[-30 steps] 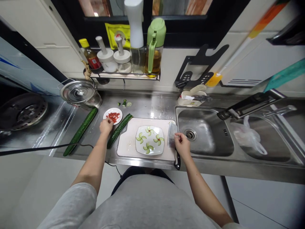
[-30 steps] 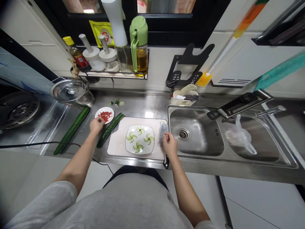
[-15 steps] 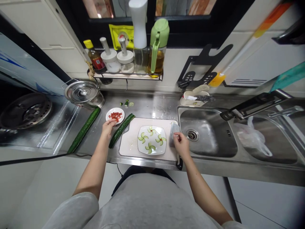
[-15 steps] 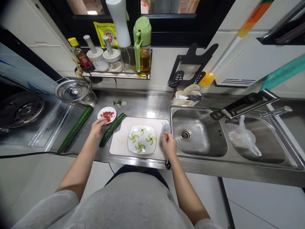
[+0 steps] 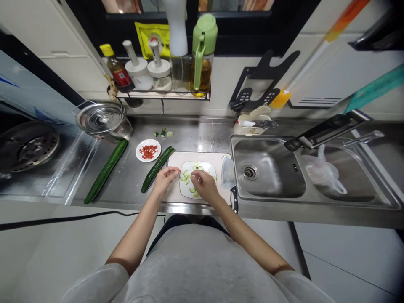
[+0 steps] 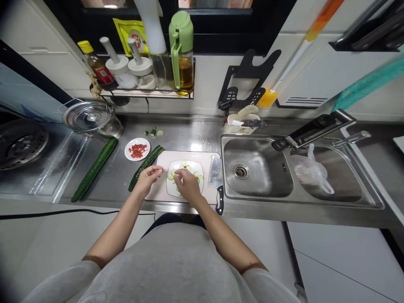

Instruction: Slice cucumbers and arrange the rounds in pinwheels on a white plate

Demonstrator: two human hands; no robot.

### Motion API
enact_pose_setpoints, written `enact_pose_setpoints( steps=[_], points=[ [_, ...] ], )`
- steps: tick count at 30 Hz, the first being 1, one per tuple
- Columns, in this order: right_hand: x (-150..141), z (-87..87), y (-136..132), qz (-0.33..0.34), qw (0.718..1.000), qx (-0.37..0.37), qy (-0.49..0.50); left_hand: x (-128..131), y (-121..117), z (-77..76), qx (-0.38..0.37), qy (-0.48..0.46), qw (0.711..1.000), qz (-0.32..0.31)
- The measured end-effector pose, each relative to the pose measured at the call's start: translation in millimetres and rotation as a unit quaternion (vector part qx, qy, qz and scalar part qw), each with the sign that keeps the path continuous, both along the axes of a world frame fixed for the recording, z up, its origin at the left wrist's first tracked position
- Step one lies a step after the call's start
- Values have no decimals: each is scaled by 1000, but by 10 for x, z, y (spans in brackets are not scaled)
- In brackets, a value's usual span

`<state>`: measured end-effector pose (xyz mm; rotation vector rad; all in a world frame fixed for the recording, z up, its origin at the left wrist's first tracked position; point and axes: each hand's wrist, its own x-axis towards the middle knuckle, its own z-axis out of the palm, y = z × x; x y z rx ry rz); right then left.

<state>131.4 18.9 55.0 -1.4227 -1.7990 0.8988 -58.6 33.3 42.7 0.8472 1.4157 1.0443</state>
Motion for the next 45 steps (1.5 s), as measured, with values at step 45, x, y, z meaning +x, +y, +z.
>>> enact_pose_setpoints(
  steps=[45],
  points=[
    [228,-615,-231,123,937,-49,-323,571,-325,-482,48,441,864,-236]
  ],
)
